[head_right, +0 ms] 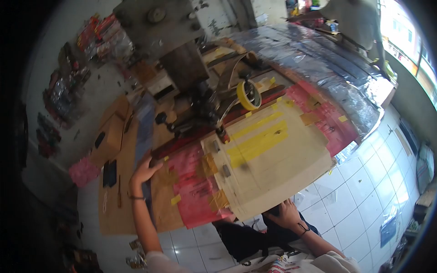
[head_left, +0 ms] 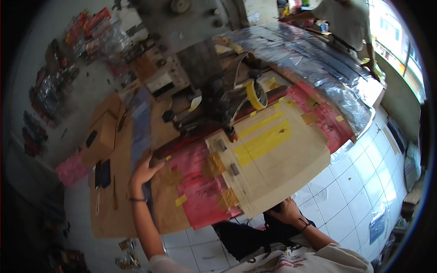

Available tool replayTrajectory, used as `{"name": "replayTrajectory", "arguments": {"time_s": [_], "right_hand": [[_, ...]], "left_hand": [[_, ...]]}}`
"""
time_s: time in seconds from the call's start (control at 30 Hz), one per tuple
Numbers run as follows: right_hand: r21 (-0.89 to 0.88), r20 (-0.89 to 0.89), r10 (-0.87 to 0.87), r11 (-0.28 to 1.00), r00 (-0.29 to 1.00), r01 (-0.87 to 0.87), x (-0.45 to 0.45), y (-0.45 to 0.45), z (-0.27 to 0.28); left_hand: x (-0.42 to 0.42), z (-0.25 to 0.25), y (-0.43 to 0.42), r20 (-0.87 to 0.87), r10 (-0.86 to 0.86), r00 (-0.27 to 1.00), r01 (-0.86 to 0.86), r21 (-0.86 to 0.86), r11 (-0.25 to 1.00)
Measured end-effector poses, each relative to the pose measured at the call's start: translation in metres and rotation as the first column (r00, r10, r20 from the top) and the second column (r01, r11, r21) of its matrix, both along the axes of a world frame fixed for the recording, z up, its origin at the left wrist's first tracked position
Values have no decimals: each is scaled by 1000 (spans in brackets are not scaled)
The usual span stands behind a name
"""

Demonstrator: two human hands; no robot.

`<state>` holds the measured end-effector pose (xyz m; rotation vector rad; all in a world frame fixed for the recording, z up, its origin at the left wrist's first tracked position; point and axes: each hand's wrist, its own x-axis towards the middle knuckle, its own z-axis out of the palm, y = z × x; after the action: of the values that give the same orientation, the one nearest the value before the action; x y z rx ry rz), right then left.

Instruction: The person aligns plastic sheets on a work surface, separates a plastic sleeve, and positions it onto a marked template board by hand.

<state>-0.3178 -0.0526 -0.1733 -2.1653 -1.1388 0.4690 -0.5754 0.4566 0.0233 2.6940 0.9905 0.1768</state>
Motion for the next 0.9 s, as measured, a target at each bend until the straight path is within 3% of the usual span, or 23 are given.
{"name": "replayTrajectory", "arguments": {"time_s": [0.07, 0.17, 0.27, 0.3, 0.37, 0.47, 0.57, 0.6, 0.7, 0.83, 0.9], "right_hand": [[32, 45, -23, 999, 999, 22, 0, -3, -2], [-16, -25, 2, 1000, 1000, -3, 5, -1, 2], [-45, -24, 10, 999, 1000, -11, 4, 0, 5], [-38, -15, 14, 999, 1000, -14, 5, 0, 7], [-18, -9, 22, 1000, 1000, -22, 2, 2, 8], [-6, 2, 38, 999, 999, -38, 1, 6, 10], [-5, -32, 31, 999, 999, -32, 1, 6, 0], [-58, -41, 32, 998, 999, -34, 0, 6, 10], [-48, -11, -1, 999, 1000, 1, -3, 3, 6], [-45, -23, -4, 999, 1000, 3, -1, 2, 10], [-50, -35, -15, 999, 999, 13, -1, 1, 10]], "left_hand": [[0, -4, 0, 45, 14, 999, -17, 65, 998], [-7, 7, -16, 93, 16, 995, -33, 186, 982], [-11, 15, -21, 158, 288, 945, -322, 269, 908], [-16, 16, -17, 277, 300, 913, -369, 245, 897], [-31, 19, -8, 490, 313, 814, -451, 192, 872], [-49, 22, -5, 549, 151, 822, -425, 414, 805], [-67, 10, 16, 745, 245, 621, -690, 371, 622], [-72, 9, 17, 819, 176, 547, -753, 389, 531], [-93, 26, 10, 873, 163, 459, -840, 367, 400], [-97, 57, -32, 832, 23, 554, -702, 452, 550], [-104, 60, -58, 755, 90, 650, -653, 494, 574]]}}
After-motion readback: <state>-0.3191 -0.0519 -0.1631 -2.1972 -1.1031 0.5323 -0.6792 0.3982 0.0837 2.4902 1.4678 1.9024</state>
